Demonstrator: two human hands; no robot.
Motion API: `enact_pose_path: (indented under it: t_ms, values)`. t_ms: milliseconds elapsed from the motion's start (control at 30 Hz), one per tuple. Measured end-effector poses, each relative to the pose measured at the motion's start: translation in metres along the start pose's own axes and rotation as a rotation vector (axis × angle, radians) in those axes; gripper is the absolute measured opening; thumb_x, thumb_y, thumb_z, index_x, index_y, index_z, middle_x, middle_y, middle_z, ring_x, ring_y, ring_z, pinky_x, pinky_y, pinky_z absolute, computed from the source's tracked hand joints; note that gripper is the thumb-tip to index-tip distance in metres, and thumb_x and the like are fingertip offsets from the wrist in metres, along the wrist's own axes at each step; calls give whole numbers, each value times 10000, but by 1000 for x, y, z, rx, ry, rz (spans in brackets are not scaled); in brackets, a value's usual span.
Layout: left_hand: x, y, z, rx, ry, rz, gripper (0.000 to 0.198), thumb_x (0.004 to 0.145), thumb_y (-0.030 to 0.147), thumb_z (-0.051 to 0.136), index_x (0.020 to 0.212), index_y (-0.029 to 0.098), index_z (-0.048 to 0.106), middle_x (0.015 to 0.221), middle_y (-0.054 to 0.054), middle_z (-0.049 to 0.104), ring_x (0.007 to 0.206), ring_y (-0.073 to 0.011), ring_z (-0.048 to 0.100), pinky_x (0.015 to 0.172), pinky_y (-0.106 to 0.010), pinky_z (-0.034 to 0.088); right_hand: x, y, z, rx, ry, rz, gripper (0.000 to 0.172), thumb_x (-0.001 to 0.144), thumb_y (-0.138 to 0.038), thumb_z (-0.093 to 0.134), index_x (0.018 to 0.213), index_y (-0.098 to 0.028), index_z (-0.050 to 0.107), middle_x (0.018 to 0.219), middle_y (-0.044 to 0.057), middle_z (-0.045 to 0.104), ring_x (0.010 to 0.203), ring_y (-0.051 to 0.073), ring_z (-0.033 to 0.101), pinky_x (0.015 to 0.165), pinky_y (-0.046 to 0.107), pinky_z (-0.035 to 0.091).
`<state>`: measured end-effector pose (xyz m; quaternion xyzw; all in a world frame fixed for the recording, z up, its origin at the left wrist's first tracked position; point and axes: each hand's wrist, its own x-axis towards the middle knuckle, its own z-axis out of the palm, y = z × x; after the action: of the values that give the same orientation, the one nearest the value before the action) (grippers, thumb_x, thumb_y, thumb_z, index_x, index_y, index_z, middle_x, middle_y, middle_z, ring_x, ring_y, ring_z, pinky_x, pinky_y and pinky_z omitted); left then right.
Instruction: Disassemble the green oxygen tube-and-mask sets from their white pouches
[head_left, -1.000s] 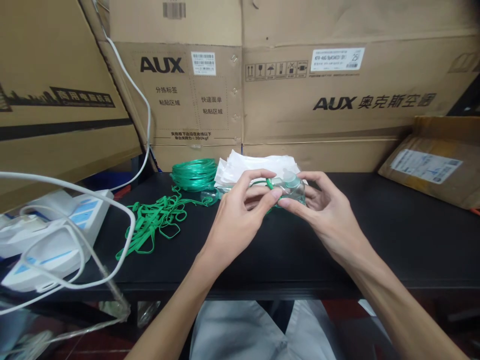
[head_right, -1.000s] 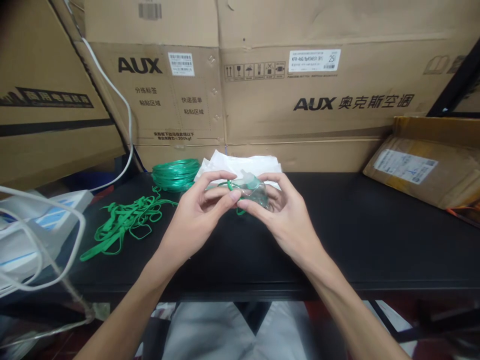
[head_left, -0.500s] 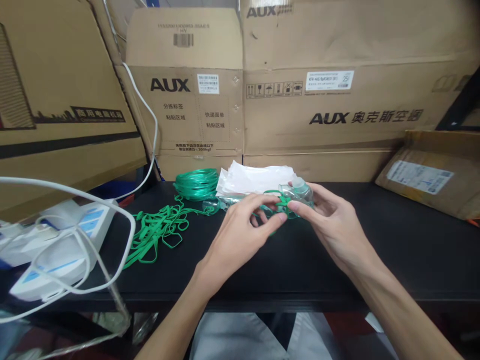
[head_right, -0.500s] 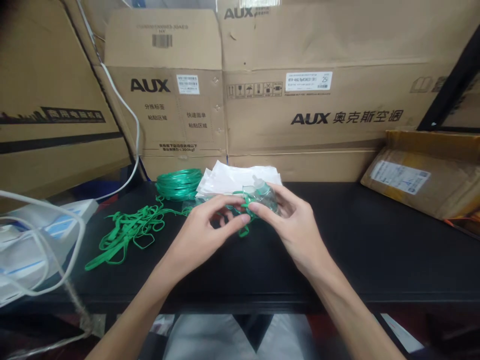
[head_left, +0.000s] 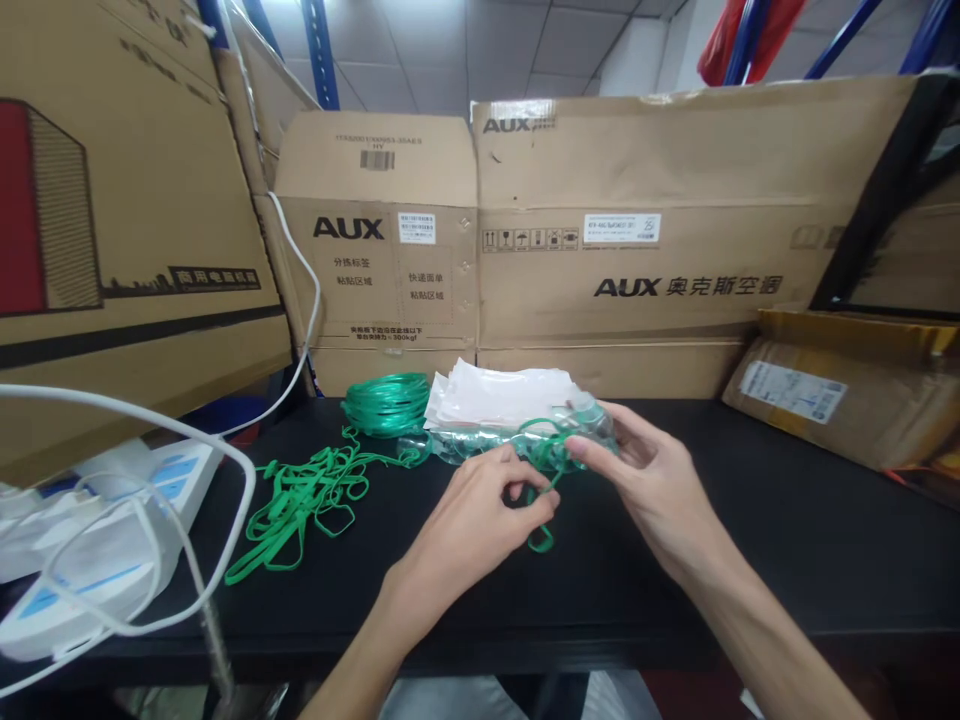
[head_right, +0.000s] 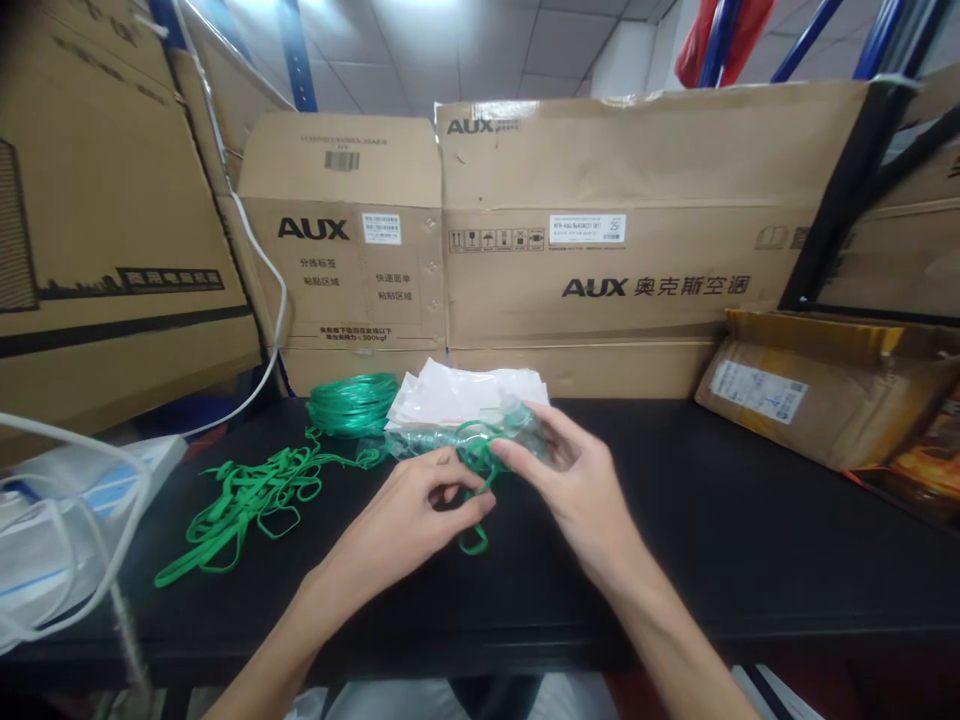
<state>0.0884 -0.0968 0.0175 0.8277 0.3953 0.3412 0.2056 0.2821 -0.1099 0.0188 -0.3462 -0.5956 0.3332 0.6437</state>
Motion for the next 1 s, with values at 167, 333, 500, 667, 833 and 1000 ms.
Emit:
enact_pose_path:
  t_ms: [167, 333, 500, 667, 833, 1000]
  values:
    - [-4, -17, -32, 165, 22, -52, 214, 917, 444, 659, 881, 267, 773, 810, 8, 545, 807, -190, 557, 717, -297, 362, 11, -17, -49, -128, 210, -71, 343, 801, -367, 849, 1118, -272, 759, 1169, 25, 752, 1083, 228, 673, 915, 306, 553]
    - [-13, -20, -55, 145, -50, -39, 372, 955, 561, 585, 839, 282, 802, 828, -4, 571, 790, -178, 561, 708, -279, 376, 12, -15, -78, -352, -59, 87, 484, 788, -425, 840, 1223, -245, 728, 1126, 65, 767, 1049, 296, 705, 955, 407, 565]
    - [-20, -35, -54, 144, -166, -130, 248, 885, 488, 697, 823, 289, 831, 866, -7, 649, 832, -178, 596, 680, -267, 385, -7, 20, -74, -640, -381, 182, 532, 784, -511, 811, 1252, -267, 744, 1239, 80, 763, 1166, 358, 694, 1045, 480, 532]
    - [-17, -48, -58, 117, -268, -94, 250, 851, 523, 727, 955, 327, 844, 902, -11, 684, 850, -183, 628, 715, -258, 432, -34, 46, -70, -771, -391, 83, 441, 841, -539, 735, 1245, -363, 751, 1241, 46, 761, 1193, 338, 682, 1052, 436, 523]
    - [12, -58, -94, 481, 118, -198, 360, 944, 514, 587, 1132, 284, 788, 1072, -42, 751, 971, -234, 679, 853, -318, 481, -48, 52, -72, -766, -342, 83, 481, 894, -546, 678, 1331, -345, 694, 1209, 73, 743, 1133, 312, 696, 976, 394, 549]
    - [69, -82, -123, 687, 197, -373, 423, 981, 481, 539, 1161, 171, 765, 1170, -183, 741, 1154, -356, 656, 975, -443, 461, -53, 53, -72, -724, -335, 111, 487, 918, -528, 662, 1369, -342, 660, 1217, 68, 726, 1135, 294, 684, 995, 375, 528]
